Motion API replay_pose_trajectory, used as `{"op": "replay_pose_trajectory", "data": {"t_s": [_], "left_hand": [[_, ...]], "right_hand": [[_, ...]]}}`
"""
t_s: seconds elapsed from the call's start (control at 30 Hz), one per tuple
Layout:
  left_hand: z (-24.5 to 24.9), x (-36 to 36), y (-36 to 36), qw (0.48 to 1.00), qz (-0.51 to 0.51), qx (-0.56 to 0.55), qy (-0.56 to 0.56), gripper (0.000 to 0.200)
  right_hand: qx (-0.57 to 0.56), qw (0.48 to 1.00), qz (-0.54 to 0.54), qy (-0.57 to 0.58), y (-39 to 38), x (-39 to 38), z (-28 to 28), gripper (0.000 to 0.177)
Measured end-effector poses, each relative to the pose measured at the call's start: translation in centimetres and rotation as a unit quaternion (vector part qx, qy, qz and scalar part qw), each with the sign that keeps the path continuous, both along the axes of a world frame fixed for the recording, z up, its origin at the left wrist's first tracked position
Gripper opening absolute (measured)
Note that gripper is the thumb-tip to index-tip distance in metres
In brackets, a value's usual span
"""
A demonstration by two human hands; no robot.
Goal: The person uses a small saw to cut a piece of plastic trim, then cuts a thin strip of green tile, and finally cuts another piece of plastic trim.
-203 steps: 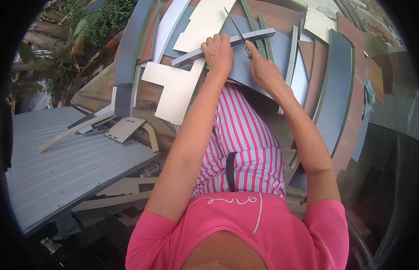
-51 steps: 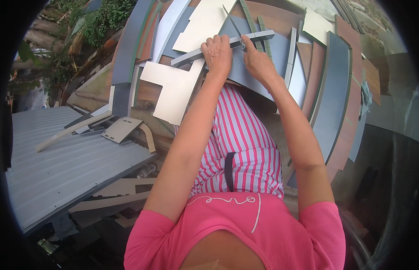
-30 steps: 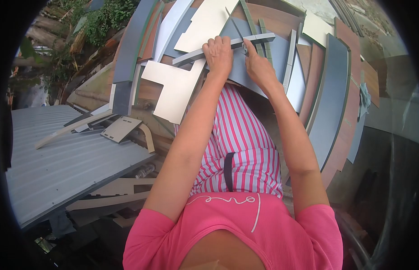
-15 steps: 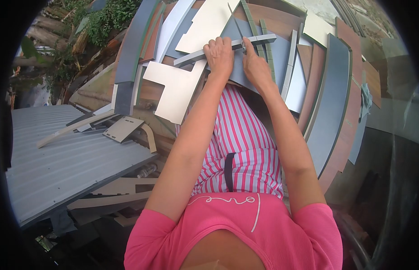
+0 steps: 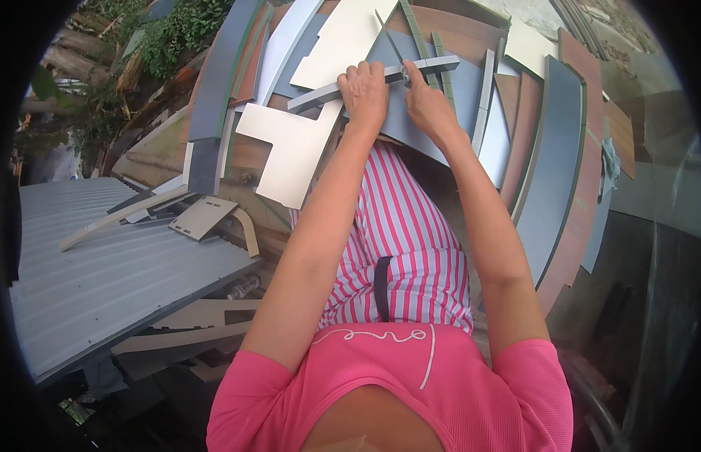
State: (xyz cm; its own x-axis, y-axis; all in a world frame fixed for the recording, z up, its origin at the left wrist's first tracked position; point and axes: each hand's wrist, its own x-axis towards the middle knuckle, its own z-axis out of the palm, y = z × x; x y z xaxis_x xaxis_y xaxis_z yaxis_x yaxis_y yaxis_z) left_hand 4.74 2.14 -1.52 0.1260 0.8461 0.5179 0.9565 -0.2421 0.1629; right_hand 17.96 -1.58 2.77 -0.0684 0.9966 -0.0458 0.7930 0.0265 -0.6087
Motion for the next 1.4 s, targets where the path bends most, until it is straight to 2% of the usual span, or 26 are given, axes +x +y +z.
{"op": "replay_pose_trajectory", "data": {"t_s": [0.37, 0.43, 0.57, 0.63, 0.67, 0.73, 0.83, 0.87, 0.93, 1.2, 1.4], "left_hand": [[0.1, 0.0, -0.2, 1.000, 0.004, -0.004, 0.001, 0.027], [0.5, 0.0, -0.3, 1.000, 0.003, -0.006, 0.003, 0.006], [0.3, 0.0, -0.2, 1.000, 0.004, -0.009, 0.010, 0.006], [-0.1, -0.1, 0.1, 1.000, 0.004, -0.011, 0.012, 0.026], [0.1, -0.1, 0.0, 1.000, 0.004, -0.011, 0.013, 0.026], [0.6, 0.1, -0.2, 1.000, 0.017, -0.013, 0.010, 0.006], [0.7, 0.1, -0.2, 1.000, 0.014, -0.023, 0.005, 0.005], [0.5, 0.1, -0.1, 1.000, 0.013, -0.024, 0.006, 0.005], [0.1, 0.0, 0.1, 1.000, 0.016, -0.012, 0.010, 0.025], [-0.1, 0.0, 0.0, 1.000, 0.010, -0.009, 0.007, 0.025], [0.0, 0.1, -0.2, 1.000, 0.009, -0.002, 0.004, 0.025]], "right_hand": [[0.000, 0.999, -0.027, 0.022, -2.2, -0.3, 0.1, 0.057], [-0.004, 0.999, -0.029, 0.021, -2.1, -0.3, 0.4, 0.056], [-0.010, 1.000, -0.015, 0.009, -0.9, -0.2, 0.6, 0.055], [-0.001, 1.000, -0.009, 0.004, -0.2, -0.2, 0.5, 0.054], [-0.002, 1.000, -0.008, -0.002, 0.1, -0.3, 0.5, 0.053], [-0.002, 1.000, -0.007, -0.008, 0.3, -0.5, 0.3, 0.053], [0.012, 1.000, -0.014, -0.007, 0.1, -0.5, -0.2, 0.053], [0.006, 1.000, -0.025, -0.011, -0.2, -0.7, -0.2, 0.053], [0.000, 0.999, -0.034, -0.013, -0.7, -1.0, -0.2, 0.053], [0.034, 0.998, -0.042, 0.033, -1.3, -1.0, -0.6, 0.054], [0.019, 0.998, -0.033, 0.040, -1.9, -0.5, -0.5, 0.055]]}}
